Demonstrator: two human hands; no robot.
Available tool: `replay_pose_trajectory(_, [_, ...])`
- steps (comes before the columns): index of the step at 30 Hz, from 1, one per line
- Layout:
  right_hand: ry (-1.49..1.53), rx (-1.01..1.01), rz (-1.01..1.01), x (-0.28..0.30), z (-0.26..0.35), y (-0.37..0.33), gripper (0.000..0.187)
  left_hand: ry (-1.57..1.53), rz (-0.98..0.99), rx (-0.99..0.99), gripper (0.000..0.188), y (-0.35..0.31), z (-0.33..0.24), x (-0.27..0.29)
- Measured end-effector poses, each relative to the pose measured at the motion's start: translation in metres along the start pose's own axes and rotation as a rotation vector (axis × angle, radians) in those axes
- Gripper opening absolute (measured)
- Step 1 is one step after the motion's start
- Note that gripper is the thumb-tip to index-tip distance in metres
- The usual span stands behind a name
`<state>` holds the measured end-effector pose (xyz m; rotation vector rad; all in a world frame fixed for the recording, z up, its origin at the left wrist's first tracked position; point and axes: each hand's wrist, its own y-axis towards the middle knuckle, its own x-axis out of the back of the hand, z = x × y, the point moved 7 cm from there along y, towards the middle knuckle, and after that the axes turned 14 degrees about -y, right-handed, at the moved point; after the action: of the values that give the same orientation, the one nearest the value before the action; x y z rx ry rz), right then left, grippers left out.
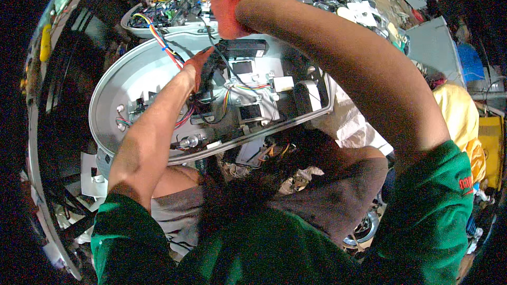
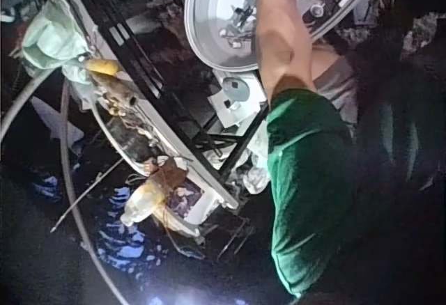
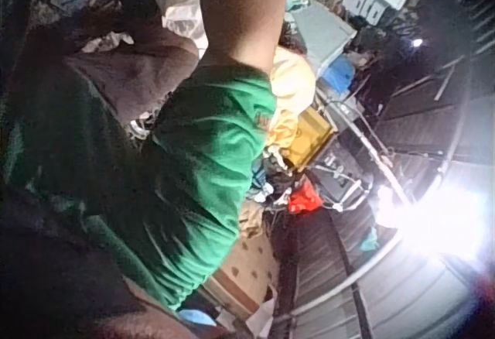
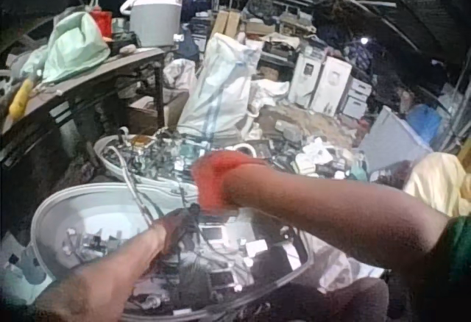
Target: The person disassembles a large oval electronic housing by removing internal components with a screwdriver and a hammer, and then inspects a power adapter.
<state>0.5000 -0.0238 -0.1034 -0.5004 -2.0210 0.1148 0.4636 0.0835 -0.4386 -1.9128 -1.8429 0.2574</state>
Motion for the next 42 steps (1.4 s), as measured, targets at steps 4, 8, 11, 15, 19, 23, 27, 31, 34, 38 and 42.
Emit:
replay_pose_trajectory(4, [0.093, -0.017, 0.013, -0.001, -0.016, -0.005, 0.042, 0.388, -0.007, 0.011, 0.147, 0.027, 0.009, 0.010])
replay_pose_trajectory(8, [0.139, 0.014, -0.001, 0.023, -0.011, -0.012, 0.037, 0.370, -0.061, -0.012, 0.148, 0.024, 0.021, 0.020])
replay_pose_trajectory(11, [0.085, 0.052, -0.089, 0.031, -0.001, -0.009, 0.039, 0.365, -0.113, -0.063, 0.112, 0.005, 0.002, 0.032])
replay_pose_trajectory(15, [-0.002, 0.120, -0.228, -0.024, 0.017, -0.029, 0.022, -0.789, -0.189, 0.165, 0.038, -0.052, -0.071, -0.039])
replay_pose_trajectory(19, [0.260, -0.197, -0.296, -0.035, -0.008, -0.115, 0.022, -0.512, -0.180, -0.032, 0.039, -0.074, -0.092, -0.018])
replay_pose_trajectory(23, [0.279, -0.414, -0.134, -0.049, -0.021, -0.165, 0.021, 0.097, -0.109, -0.213, 0.047, -0.051, -0.099, -0.008])
replay_pose_trajectory(27, [0.616, -0.011, -0.567, -0.026, -0.014, -0.234, 0.023, -0.876, -0.426, 0.194, 0.034, -0.070, -0.061, 0.012])
replay_pose_trajectory(31, [1.022, 0.244, 0.007, -0.117, 0.054, -0.295, 0.050, -0.650, -0.378, 0.103, 0.039, -0.068, -0.072, 0.009])
replay_pose_trajectory(34, [0.652, 0.195, 0.679, -0.234, 0.136, -0.291, 0.040, -0.791, -0.384, 0.033, 0.047, -0.071, -0.079, -0.011])
replay_pose_trajectory(38, [0.827, 0.081, 0.791, -0.457, 0.220, -0.273, 0.029, -0.438, -0.256, 0.010, 0.036, -0.068, -0.089, -0.011])
replay_pose_trajectory(42, [1.274, -0.457, 1.017, -0.607, 0.275, -0.299, 0.038, -0.310, -0.132, -0.115, 0.029, -0.046, -0.099, -0.014])
